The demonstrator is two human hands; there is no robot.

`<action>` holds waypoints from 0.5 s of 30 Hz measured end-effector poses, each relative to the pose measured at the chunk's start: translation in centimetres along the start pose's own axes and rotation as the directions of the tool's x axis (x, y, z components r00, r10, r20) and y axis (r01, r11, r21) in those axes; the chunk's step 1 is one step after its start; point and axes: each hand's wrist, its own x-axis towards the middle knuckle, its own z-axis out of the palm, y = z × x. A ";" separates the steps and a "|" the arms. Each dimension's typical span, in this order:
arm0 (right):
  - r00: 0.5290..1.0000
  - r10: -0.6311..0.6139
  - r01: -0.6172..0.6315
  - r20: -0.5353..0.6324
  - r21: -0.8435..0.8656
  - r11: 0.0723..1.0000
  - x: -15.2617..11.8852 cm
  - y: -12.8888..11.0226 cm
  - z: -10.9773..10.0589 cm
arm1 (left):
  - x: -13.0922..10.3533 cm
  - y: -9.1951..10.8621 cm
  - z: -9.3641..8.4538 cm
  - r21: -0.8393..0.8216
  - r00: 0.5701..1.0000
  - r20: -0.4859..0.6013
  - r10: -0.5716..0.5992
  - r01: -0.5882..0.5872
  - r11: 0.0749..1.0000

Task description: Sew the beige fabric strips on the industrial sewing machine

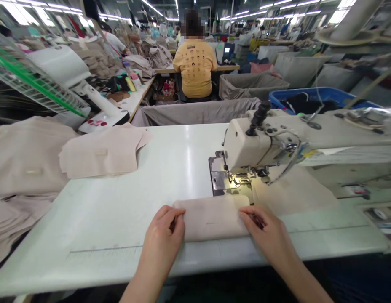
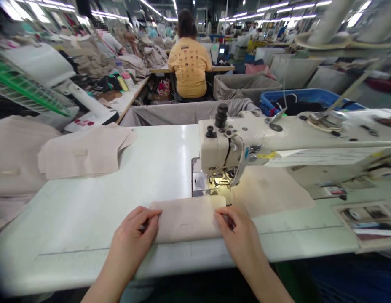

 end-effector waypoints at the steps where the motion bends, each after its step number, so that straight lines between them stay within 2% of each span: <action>1: 1.000 0.007 -0.007 -0.001 0.004 1.000 0.1 -0.1 0.0 | 0.1 -0.1 0.0 0.003 1.000 -0.003 0.008 -0.008 1.000; 9: 0.999 0.045 -0.045 -0.001 0.043 0.998 0.7 -1.2 -0.3 | 0.2 -0.1 -0.1 0.035 0.999 -0.027 0.041 -0.040 0.999; 15: 0.998 0.068 -0.068 -0.005 0.047 0.997 0.8 -1.4 -0.3 | 0.3 -0.1 -0.2 0.055 0.999 -0.025 0.023 -0.021 0.998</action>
